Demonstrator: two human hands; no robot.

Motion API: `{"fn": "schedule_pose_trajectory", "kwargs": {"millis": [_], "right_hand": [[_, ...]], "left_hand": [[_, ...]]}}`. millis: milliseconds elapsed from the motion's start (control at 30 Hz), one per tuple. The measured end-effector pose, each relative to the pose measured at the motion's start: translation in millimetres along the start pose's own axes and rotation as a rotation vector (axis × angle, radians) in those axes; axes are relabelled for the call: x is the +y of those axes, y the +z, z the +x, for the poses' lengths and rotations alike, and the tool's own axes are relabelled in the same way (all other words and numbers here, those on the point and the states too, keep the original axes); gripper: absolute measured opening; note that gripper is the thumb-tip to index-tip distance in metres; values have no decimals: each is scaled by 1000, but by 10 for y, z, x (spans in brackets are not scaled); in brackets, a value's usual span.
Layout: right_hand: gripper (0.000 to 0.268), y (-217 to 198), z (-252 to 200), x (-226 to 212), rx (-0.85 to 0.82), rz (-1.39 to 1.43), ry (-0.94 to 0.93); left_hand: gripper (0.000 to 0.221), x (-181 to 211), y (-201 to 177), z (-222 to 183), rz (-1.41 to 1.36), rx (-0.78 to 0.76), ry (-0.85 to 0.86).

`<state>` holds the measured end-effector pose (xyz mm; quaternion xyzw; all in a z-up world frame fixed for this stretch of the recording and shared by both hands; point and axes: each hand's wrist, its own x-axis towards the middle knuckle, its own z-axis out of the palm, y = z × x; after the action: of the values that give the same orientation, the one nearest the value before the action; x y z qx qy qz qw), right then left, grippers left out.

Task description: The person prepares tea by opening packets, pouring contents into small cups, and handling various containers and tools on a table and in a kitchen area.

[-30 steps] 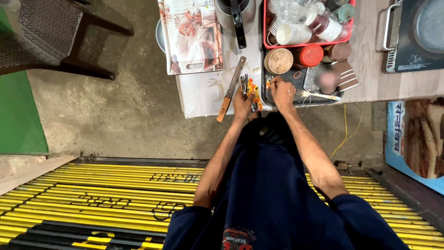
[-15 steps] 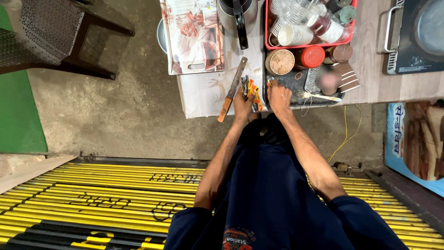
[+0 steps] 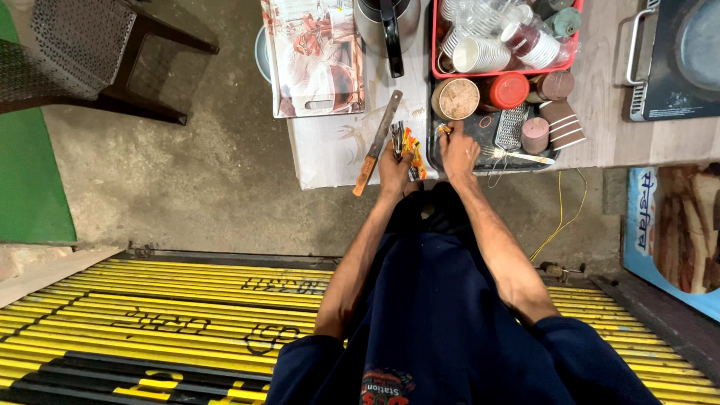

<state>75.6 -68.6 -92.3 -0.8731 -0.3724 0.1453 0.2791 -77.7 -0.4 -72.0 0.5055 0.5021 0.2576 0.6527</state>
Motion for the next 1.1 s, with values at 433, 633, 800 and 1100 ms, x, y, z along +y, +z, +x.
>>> {"fn": "schedule_pose_trajectory", "kwargs": {"millis": [433,633,800,1100], "right_hand": [[19,88,86,-13,-97,-14,101],[18,165,174,113,-134,-58,-12],[18,0,247,494,-140,234,14],[15,-458,-119,750,-150,264,-8]], "left_hand": [[29,147,41,-22,52,3,-11],[25,116,70,-9,90,17,-19],[33,35,138,77,-51,-20,68],[32,-246,136,50,-21,-43,3]]}}
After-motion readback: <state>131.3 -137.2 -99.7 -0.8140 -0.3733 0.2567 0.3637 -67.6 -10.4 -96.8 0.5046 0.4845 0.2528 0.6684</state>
